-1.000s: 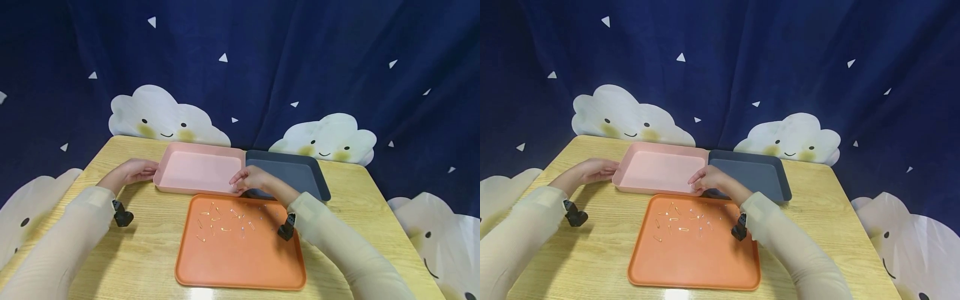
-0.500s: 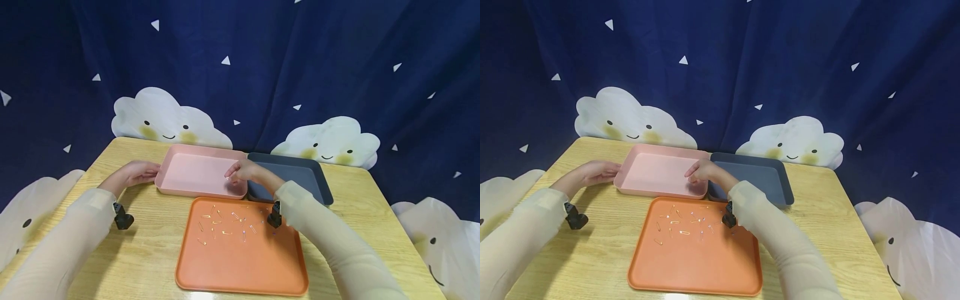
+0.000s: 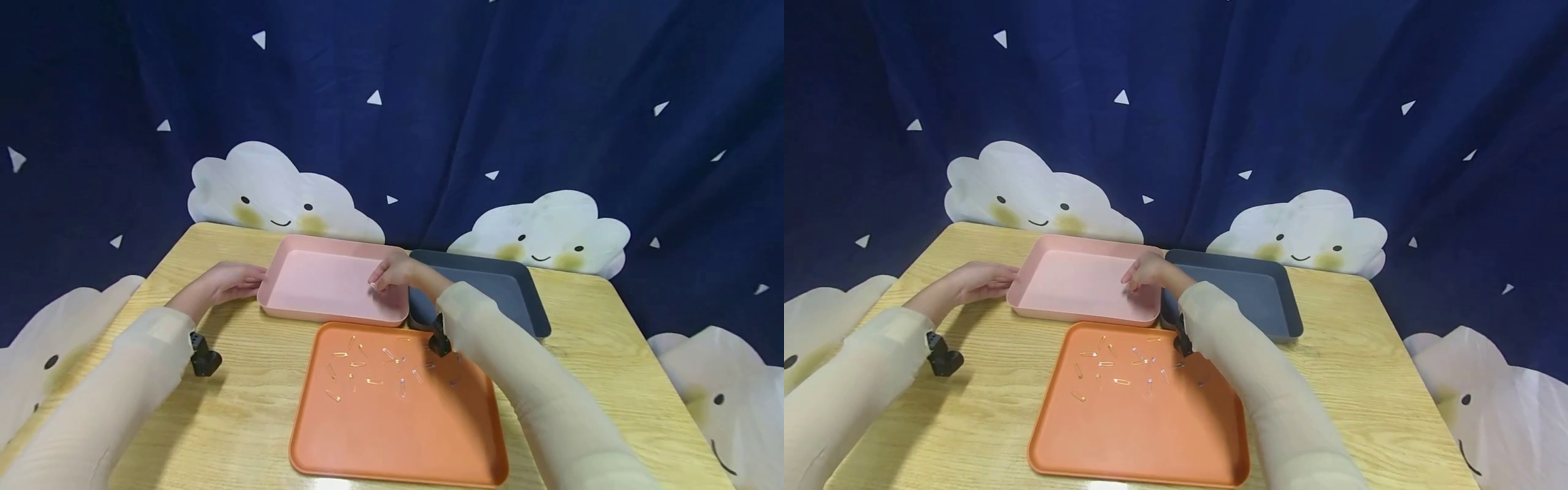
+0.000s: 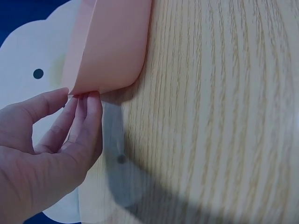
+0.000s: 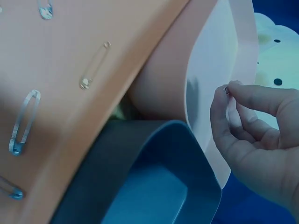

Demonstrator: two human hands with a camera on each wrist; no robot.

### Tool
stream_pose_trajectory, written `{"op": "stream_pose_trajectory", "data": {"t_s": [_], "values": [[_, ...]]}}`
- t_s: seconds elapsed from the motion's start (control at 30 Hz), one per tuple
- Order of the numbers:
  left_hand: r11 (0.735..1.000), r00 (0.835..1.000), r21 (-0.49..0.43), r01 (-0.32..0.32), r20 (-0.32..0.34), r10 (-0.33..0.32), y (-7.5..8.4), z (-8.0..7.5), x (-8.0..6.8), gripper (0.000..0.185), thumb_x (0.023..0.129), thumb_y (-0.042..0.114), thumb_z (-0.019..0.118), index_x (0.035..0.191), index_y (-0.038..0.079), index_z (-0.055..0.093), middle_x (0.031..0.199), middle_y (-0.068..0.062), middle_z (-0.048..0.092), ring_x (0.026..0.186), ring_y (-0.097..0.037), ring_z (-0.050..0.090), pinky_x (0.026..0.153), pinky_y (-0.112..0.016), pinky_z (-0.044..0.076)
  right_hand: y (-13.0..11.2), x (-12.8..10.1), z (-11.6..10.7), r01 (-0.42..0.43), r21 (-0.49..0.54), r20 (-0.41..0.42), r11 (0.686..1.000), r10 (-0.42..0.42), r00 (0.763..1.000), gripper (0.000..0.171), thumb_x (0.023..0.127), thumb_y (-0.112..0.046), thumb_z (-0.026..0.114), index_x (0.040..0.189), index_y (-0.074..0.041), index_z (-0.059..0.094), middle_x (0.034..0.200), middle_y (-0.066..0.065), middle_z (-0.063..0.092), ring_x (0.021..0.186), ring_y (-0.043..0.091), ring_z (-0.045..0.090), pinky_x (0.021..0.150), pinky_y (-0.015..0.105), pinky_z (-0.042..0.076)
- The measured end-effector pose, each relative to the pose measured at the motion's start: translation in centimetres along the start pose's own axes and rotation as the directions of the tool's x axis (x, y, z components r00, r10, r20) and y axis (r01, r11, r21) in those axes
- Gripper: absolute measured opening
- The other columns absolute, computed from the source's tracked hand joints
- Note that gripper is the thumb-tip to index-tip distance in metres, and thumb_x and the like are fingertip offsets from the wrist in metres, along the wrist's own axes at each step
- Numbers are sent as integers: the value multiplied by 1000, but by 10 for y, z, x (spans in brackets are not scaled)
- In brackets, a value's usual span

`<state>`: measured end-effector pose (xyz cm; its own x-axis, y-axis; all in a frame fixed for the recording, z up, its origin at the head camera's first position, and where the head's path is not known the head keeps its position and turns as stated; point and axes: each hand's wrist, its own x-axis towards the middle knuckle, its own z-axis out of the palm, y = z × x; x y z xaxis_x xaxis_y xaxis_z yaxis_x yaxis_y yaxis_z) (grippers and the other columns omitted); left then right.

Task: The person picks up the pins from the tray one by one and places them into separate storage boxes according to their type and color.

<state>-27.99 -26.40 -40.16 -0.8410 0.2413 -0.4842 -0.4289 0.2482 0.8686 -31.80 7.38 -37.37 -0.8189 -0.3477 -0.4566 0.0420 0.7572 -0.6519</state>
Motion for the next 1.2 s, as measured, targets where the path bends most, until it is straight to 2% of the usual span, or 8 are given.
{"op": "stream_pose_trajectory", "data": {"t_s": [0.1, 0.17, 0.3, 0.4, 0.6, 0.9, 1.07, 1.2], "values": [[1000, 1000, 6, 4, -13, -4, 2, 0, -1, 59, 99, 14, 48, 147, -11, 23, 91, 12, 64, 80, 6, 60, 80, -12, 55, 0, 8, -2, 5, -12, 0, 1000, -5, 1000, 23, 80, 6, 66, 103, 7, 70, 66, 1, 66, 66, 10, 57, 75, 25, 57], [1000, 1000, 12, 12, -23, -12, 2, 1, -2, 59, 99, 14, 49, 147, -10, 24, 90, 12, 63, 79, 6, 60, 79, -12, 55, 3, 18, -5, 16, -12, 42, 1000, -16, 999, 20, 78, 5, 68, 98, 4, 72, 69, 4, 69, 67, 11, 59, 75, 25, 57], [1000, 1000, -7, 10, -23, -10, 3, 3, 0, 59, 99, 12, 48, 147, -10, 23, 87, 13, 63, 79, 5, 61, 79, -12, 56, 5, 27, -8, -13, -15, 69, 1000, 14, 998, 17, 79, 5, 68, 96, 2, 73, 82, 11, 74, 70, 13, 62, 83, 26, 58], [1000, 999, -7, 13, -30, -13, 3, 3, 0, 58, 99, 12, 49, 147, -10, 24, 90, 11, 64, 80, 5, 61, 78, -12, 55, 0, 24, -7, -35, -44, 61, 998, 38, 997, 20, 84, 4, 65, 103, 3, 70, 78, 7, 71, 71, 12, 60, 88, 27, 55], [1000, 998, -4, 31, -52, -31, 4, 3, 0, 58, 98, 12, 50, 147, -8, 26, 92, 10, 64, 79, 5, 61, 78, -12, 56, -11, 24, -4, -3, -134, 111, 991, 18, 994, 21, 86, 0, 64, 106, 2, 70, 71, -3, 64, 72, 11, 56, 93, 31, 54], [1000, 997, 22, 3, -79, -1, 3, 3, 0, 57, 98, 13, 50, 145, -11, 29, 89, 11, 64, 78, 5, 61, 75, -11, 55, -24, 29, 4, 47, -195, 148, 980, -18, 989, 21, 85, 1, 65, 105, 4, 70, 73, 0, 65, 66, 8, 57, 70, 18, 54], [1000, 998, -5, -20, -66, 19, 2, 5, -2, 56, 97, 9, 49, 144, -14, 28, 86, 11, 64, 79, 5, 61, 76, -12, 55, -25, 32, 10, 65, -288, 151, 955, -22, 988, 17, 85, -3, 67, 101, 1, 72, 70, -2, 63, 69, 10, 55, 68, 15, 50], [1000, 996, 5, -11, -84, 11, 2, 5, -3, 55, 97, 10, 51, 143, -13, 31, 98, 4, 66, 79, 5, 61, 76, -12, 55, -27, 32, 16, 75, -364, 132, 928, -29, 991, 15, 84, -6, 69, 98, -1, 74, 66, -3, 59, 70, 11, 53, 65, 14, 46]]}}
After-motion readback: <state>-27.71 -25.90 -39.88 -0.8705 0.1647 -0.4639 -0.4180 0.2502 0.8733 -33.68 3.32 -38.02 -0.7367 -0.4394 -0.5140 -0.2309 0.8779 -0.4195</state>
